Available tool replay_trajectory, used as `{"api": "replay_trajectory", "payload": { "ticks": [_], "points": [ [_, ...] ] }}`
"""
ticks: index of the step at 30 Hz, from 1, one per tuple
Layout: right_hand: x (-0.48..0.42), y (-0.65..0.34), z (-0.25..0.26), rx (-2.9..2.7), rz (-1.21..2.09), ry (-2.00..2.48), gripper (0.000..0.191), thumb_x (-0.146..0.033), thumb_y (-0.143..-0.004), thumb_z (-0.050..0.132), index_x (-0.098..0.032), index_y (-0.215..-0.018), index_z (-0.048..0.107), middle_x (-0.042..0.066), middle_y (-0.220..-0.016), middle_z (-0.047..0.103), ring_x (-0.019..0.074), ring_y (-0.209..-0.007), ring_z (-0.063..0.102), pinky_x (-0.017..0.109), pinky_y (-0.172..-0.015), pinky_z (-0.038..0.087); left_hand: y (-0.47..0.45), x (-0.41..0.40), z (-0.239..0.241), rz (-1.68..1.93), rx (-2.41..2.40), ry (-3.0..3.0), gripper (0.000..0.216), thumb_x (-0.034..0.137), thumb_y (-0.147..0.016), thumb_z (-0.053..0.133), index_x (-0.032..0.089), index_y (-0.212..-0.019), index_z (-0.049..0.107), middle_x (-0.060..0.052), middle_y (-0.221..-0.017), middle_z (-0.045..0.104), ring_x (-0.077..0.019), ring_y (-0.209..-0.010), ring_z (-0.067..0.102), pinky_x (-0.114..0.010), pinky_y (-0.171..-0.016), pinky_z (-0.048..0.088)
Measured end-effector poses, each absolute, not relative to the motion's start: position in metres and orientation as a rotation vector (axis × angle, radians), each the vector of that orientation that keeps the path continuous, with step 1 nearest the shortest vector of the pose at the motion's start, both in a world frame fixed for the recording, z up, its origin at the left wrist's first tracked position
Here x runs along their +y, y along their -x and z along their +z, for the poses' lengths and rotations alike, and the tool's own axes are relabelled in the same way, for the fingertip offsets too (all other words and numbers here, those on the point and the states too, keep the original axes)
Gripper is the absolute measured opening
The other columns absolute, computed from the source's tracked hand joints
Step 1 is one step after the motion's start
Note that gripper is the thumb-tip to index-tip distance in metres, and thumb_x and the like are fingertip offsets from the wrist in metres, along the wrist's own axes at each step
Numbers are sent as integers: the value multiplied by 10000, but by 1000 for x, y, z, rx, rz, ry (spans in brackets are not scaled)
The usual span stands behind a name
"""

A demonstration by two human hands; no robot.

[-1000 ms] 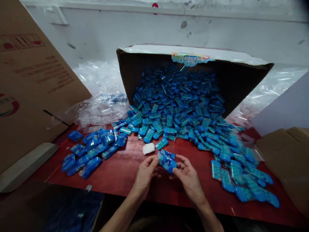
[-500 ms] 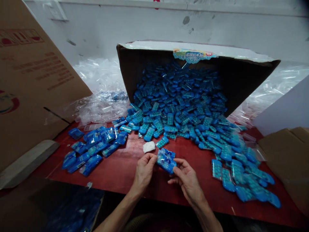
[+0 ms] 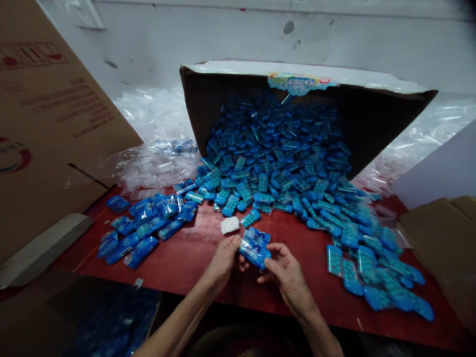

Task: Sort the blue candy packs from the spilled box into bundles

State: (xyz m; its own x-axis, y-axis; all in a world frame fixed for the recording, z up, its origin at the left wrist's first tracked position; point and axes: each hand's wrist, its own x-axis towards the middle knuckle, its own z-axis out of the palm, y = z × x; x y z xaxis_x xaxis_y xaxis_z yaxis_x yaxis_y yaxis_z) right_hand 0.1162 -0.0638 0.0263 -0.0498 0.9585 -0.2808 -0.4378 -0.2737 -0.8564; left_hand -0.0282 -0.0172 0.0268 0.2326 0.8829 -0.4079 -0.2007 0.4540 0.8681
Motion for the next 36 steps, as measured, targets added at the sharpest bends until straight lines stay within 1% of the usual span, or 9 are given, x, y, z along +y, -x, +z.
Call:
{"api": "replay_trajectory", "payload": {
  "ticks": [5, 10, 15, 19, 25, 28, 32, 34, 36],
  "points": [
    [-63, -114, 28, -652, 1568, 1086, 302, -255, -633, 673, -183, -869, 500, -33, -701, 553, 82, -540, 526, 228, -492, 497, 28, -17, 33, 865, 1221, -910, 324, 479, -711, 455, 184, -579, 438, 56, -394, 406, -93, -357, 402, -209, -388, 298],
    [-64, -110, 29, -491, 1657, 1032, 388, -239, -631, 672, -198, -958, 467, -44, -710, 540, 61, -488, 500, 257, -529, 503, 28, -17, 43, 1122, 1466, -1346, 263, 371, -738, 467, 197, -542, 451, 44, -471, 387, -88, -440, 340, -222, -450, 251],
    [-64, -111, 26, -554, 1611, 1045, 364, -253, -649, 663, -194, -951, 468, -41, -708, 535, 73, -515, 514, 254, -514, 503, 27, -14, 38, 995, 1398, -1087, 277, 407, -733, 451, 183, -570, 464, 47, -458, 411, -90, -422, 372, -222, -431, 282],
    [-65, -110, 27, -580, 1654, 1052, 306, -278, -669, 645, -189, -911, 481, -45, -666, 538, 88, -522, 533, 258, -498, 504, 24, -13, 36, 945, 1150, -784, 327, 454, -698, 485, 173, -541, 429, 63, -409, 366, -76, -373, 364, -209, -386, 302],
    [-67, -109, 30, -588, 1640, 1027, 312, -259, -686, 632, -192, -918, 434, -51, -659, 542, 70, -492, 518, 241, -485, 500, 23, -14, 38, 890, 953, -617, 341, 416, -685, 544, 155, -505, 420, 71, -393, 338, -61, -356, 391, -182, -357, 310],
    [-67, -111, 26, -573, 1642, 1010, 320, -249, -697, 627, -194, -936, 422, -54, -664, 536, 65, -501, 516, 240, -493, 506, 25, -15, 38, 953, 953, -590, 323, 418, -686, 552, 148, -543, 445, 54, -419, 414, -68, -378, 435, -187, -382, 351],
    [-66, -112, 22, -541, 1601, 978, 290, -256, -706, 619, -193, -911, 424, -44, -698, 544, 62, -518, 523, 232, -494, 509, 23, -23, 37, 912, 913, -533, 307, 435, -696, 540, 140, -779, 523, -21, -612, 592, -114, -516, 554, -227, -492, 416],
    [-66, -111, 20, -574, 1586, 1007, 289, -256, -701, 624, -188, -900, 425, -36, -711, 554, 64, -524, 531, 224, -487, 507, 21, -28, 35, 831, 911, -558, 331, 443, -697, 537, 118, -759, 538, -42, -610, 602, -115, -522, 556, -227, -505, 406],
    [-66, -110, 18, -628, 1564, 1053, 297, -254, -693, 632, -187, -896, 426, -40, -691, 553, 64, -512, 530, 218, -479, 504, 19, -31, 32, 796, 952, -588, 317, 429, -682, 563, 114, -711, 540, -28, -566, 586, -97, -480, 530, -213, -480, 377]
  ]
}}
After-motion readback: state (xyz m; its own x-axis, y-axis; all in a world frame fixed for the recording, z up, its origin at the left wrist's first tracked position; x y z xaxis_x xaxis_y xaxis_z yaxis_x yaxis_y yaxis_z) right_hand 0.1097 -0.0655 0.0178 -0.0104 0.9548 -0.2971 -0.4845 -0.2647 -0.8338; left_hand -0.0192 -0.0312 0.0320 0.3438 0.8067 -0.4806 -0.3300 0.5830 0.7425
